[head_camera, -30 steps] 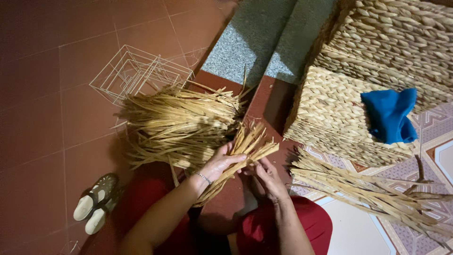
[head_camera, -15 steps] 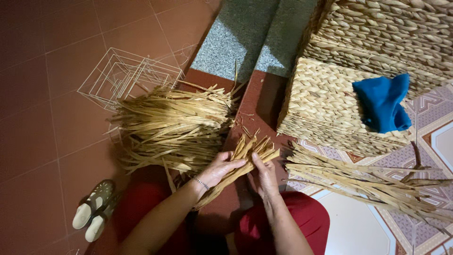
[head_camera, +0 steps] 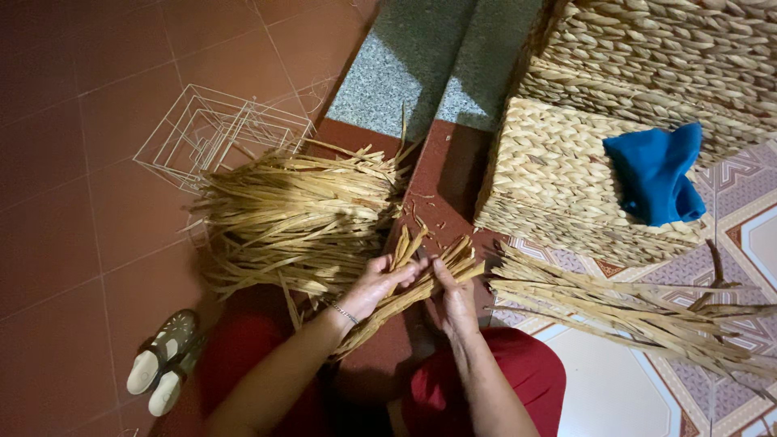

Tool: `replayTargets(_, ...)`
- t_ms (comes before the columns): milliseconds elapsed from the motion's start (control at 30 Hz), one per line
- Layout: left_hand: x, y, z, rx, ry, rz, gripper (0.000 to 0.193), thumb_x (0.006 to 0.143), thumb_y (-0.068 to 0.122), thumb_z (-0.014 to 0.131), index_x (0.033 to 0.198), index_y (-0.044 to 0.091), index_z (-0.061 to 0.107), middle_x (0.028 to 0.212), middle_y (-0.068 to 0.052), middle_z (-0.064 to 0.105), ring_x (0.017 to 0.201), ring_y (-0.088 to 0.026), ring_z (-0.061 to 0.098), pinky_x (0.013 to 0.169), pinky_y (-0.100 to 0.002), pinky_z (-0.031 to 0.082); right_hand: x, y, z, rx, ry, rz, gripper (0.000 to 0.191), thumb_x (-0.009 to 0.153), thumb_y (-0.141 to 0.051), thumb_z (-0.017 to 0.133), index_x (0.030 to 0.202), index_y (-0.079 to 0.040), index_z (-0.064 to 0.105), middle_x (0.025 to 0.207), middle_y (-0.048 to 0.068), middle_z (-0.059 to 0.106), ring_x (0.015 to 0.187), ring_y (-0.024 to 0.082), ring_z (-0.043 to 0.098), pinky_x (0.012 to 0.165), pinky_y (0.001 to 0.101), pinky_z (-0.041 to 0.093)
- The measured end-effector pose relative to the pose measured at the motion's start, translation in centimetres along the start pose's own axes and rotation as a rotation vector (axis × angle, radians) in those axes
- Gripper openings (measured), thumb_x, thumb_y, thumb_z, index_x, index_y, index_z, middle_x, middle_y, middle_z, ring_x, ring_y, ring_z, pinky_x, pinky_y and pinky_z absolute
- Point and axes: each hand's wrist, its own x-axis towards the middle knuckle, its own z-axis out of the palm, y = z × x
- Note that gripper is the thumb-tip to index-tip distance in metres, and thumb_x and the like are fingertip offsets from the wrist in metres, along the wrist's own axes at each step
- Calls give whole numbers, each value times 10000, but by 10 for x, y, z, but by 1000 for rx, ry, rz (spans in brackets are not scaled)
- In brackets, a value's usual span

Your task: The person sits on the floor and uses shears to cut bundles of dried plant strips into shorter lengths. They repeatedly gather strips, trim them, and place the cut pieces into a pile on the floor.

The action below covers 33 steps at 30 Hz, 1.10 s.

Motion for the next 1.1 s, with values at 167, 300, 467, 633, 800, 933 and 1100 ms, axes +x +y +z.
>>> replayTargets(167,-4,9,12,126,50,-23,419,964,378,650,1275,102,599,1131,-12,712,1013,-72,645,931,-270,522,2,7,4,71,40,23,184,944,-93,655,1107,-8,665,989,75,720,895,182,684,825,351,573)
replayTargets(300,-2,8,13,203,40,25,510,978,475,543,1306,87,593,1011,15,653,809,-75,522,710,-255,453,-1,11,5,-30,-71,38,230,961,-138,670,1137,7,701,906,96,690,819,203,652,768,357,552)
replayTargets(467,5,-8,9,175,16,-23,442,1081,418,500,1224,0,499,932,-62,589,784,-121,531,674,-283,473,-4,14,7,3,-78,64,218,935,-127,720,1082,12,640,870,101,679,755,222,647,683,391,570)
replayTargets(633,7,-14,2,199,77,-258,397,997,471,477,1317,236,494,1132,137,587,1012,-56,622,864,-230,442,1,13,6,31,115,111,245,881,-47,733,1103,0,641,920,111,711,777,221,681,699,385,578)
replayTargets(800,11,-26,3,124,55,158,329,1071,367,534,1226,82,590,1056,-1,590,1027,-125,538,911,-278,468,5,24,3,24,101,80,232,896,-7,723,1121,29,678,1040,127,740,907,234,718,810,359,597)
replayTargets(933,14,-33,4,154,80,227,312,1032,324,538,1234,93,598,1067,34,612,1036,-96,546,923,-268,474,6,29,-2,-13,48,47,277,901,-15,729,1171,19,679,1099,128,729,958,237,701,843,365,573)
replayTargets(1100,12,-30,-1,626,70,191,463,1133,402,385,1249,18,616,1065,-161,635,1007,-278,618,912,-355,496,7,31,-7,-43,26,105,390,886,-90,746,1249,24,660,1191,124,735,1060,229,705,949,367,562)
